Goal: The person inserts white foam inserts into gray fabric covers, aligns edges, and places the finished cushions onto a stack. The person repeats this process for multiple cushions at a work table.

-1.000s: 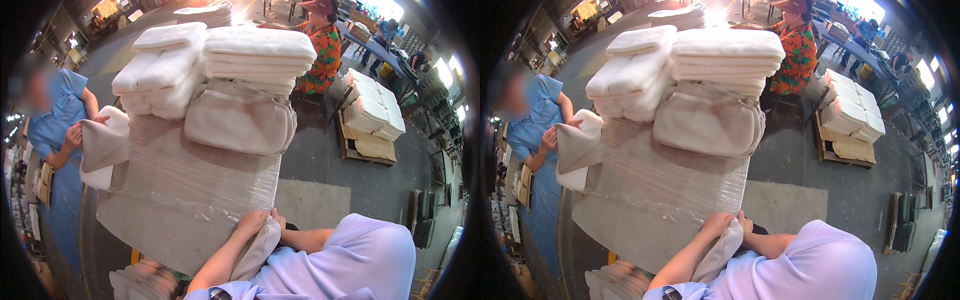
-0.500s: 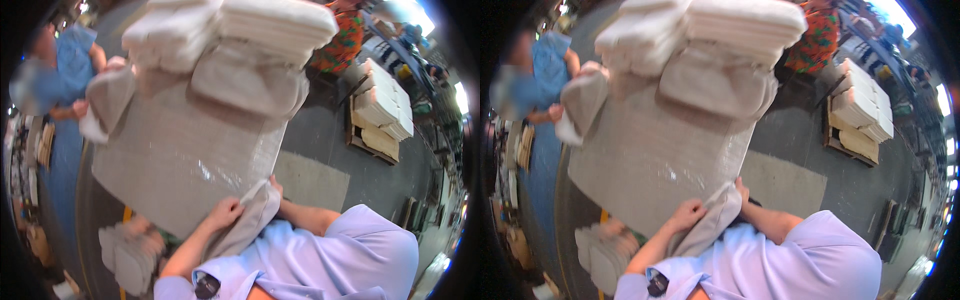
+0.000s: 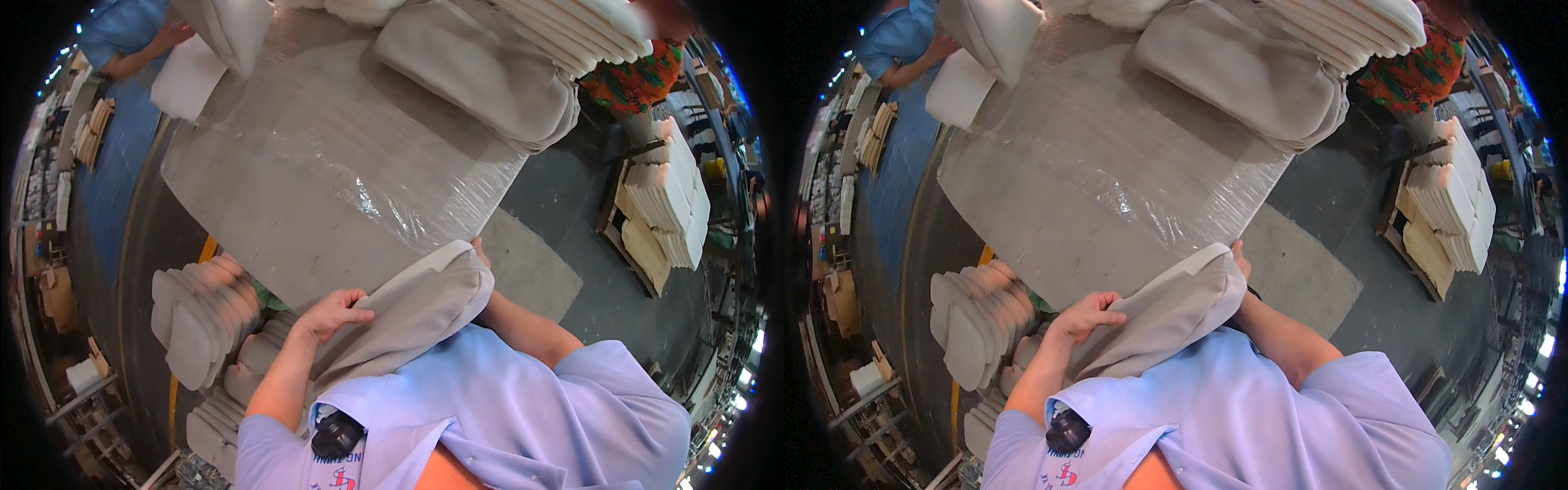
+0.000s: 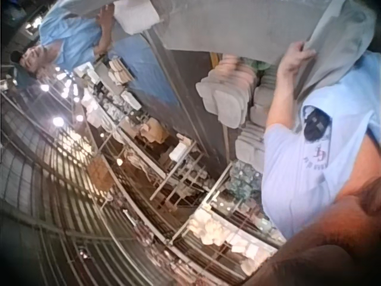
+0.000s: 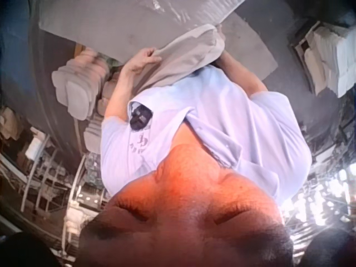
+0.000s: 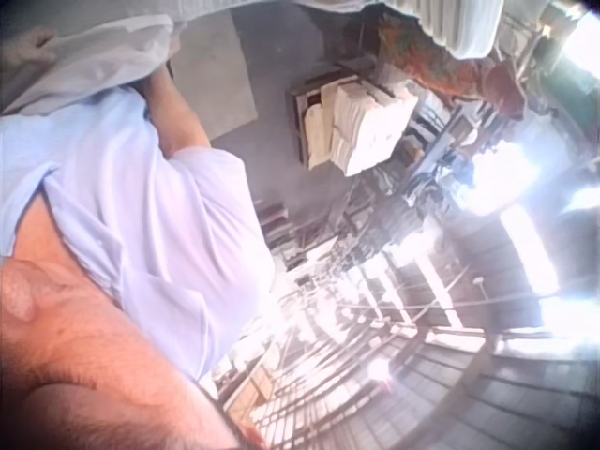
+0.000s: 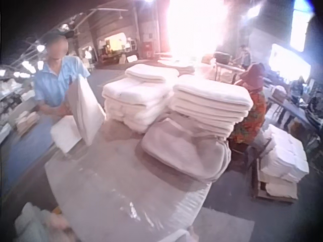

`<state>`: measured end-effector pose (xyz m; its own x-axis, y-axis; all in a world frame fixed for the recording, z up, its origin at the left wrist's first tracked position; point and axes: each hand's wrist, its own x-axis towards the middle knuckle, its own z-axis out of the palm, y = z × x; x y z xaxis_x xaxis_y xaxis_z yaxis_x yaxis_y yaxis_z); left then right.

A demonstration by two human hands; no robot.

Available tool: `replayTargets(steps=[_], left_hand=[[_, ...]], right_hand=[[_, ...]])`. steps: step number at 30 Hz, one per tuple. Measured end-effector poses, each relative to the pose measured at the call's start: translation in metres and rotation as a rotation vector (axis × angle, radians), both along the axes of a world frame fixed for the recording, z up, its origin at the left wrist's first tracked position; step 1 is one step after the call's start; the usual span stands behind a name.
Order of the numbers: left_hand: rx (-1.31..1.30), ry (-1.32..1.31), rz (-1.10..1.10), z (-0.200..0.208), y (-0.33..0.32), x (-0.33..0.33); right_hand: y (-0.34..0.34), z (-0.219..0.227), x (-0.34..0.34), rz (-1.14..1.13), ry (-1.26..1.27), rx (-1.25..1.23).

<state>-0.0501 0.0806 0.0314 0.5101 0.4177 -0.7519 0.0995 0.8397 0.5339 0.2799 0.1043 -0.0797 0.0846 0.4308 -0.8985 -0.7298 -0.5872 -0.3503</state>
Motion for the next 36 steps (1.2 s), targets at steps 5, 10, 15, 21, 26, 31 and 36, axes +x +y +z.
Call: replayTargets(steps=[5, 10, 15, 21, 26, 31, 36], left_hand=[[-0.077, -0.032, 0.148, 0.004, 0.003, 0.010], [0.554, 0.464, 0.096, 0.042, -0.003, 0.039], [0.950, 0.666, 0.234, 0.047, -0.012, 0.047], [-0.178, 0.259, 0.008, 0.008, 0.026, 0.029], [0.612, 0.316, -0.006, 0.028, 0.040, 0.045], [0.828, 0.543, 0.025, 0.026, 0.033, 0.051], [0.739, 0.572, -0.141, -0.021, 0.030, 0.045]], right_hand=[[-0.004, -0.018, 0.006, 0.034, 0.070, 0.067], [-0.009, -0.041, 0.019, 0.100, 0.048, 0.051], [-0.014, -0.042, 0.012, 0.041, 0.073, 0.052], [-0.013, -0.025, 0.014, 0.091, 0.153, 0.058], [-0.012, -0.027, 0.018, 0.071, 0.135, 0.078], [-0.005, 0.009, 0.003, 0.063, 0.236, 0.075], [-0.003, 0.029, 0.009, 0.121, 0.358, 0.082]])
